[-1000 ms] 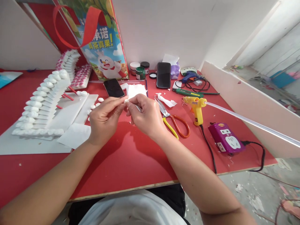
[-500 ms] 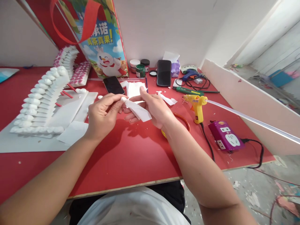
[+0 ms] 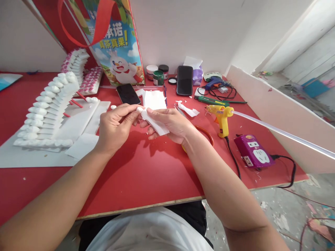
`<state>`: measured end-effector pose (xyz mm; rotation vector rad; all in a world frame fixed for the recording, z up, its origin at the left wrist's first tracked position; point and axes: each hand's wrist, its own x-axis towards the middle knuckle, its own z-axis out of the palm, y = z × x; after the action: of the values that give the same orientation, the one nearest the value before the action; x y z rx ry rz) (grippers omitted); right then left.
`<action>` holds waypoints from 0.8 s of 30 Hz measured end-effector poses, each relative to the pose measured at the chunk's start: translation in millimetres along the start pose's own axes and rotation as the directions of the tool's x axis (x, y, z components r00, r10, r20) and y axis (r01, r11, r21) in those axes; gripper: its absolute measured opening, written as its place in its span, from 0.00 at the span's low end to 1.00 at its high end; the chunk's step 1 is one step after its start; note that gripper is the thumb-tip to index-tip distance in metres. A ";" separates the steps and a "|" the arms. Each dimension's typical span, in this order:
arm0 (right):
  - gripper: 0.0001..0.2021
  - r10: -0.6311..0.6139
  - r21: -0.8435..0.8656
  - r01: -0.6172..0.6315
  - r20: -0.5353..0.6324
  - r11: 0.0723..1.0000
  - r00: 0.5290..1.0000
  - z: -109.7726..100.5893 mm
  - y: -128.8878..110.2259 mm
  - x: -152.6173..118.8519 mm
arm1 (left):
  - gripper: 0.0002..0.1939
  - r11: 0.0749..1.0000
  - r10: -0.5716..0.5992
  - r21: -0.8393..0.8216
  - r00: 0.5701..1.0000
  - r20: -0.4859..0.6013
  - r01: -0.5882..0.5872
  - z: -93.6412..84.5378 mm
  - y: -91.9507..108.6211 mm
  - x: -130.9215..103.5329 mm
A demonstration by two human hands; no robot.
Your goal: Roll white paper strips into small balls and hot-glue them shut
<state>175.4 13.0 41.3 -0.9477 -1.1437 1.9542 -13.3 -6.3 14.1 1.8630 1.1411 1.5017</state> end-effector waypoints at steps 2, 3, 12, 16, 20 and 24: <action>0.15 -0.058 -0.055 0.056 -0.031 0.997 0.998 0.4 1.9 0.8 | 0.11 1.000 0.011 0.024 1.000 -0.001 -0.010 0.5 0.6 0.0; 0.16 -0.098 -0.092 0.093 -0.047 0.991 0.994 1.0 2.9 1.1 | 0.11 0.999 0.011 0.033 1.000 -0.003 -0.010 0.8 0.8 0.0; 0.09 -0.351 -0.446 0.228 -0.216 0.866 0.911 20.6 4.7 -4.5 | 0.13 0.998 -0.007 0.062 1.000 -0.026 0.009 3.9 3.2 -2.4; 0.10 -0.400 -0.451 0.258 -0.253 0.854 0.881 28.0 7.1 -4.6 | 0.15 0.992 0.043 0.119 0.998 -0.042 -0.038 5.7 5.8 -2.9; 0.11 -0.449 -0.433 0.308 -0.272 0.847 0.851 36.1 14.0 -4.4 | 0.14 0.966 0.139 0.232 0.986 -0.087 -0.116 8.2 5.2 -4.6; 0.14 -0.527 -0.516 0.344 -0.263 0.785 0.808 42.7 20.4 -8.0 | 0.16 0.913 0.251 0.359 0.961 -0.115 -0.196 13.0 1.7 -9.3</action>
<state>139.8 -19.1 39.9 -1.1146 -1.4413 1.0660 -0.8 -13.4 6.7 2.2039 1.3769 1.6886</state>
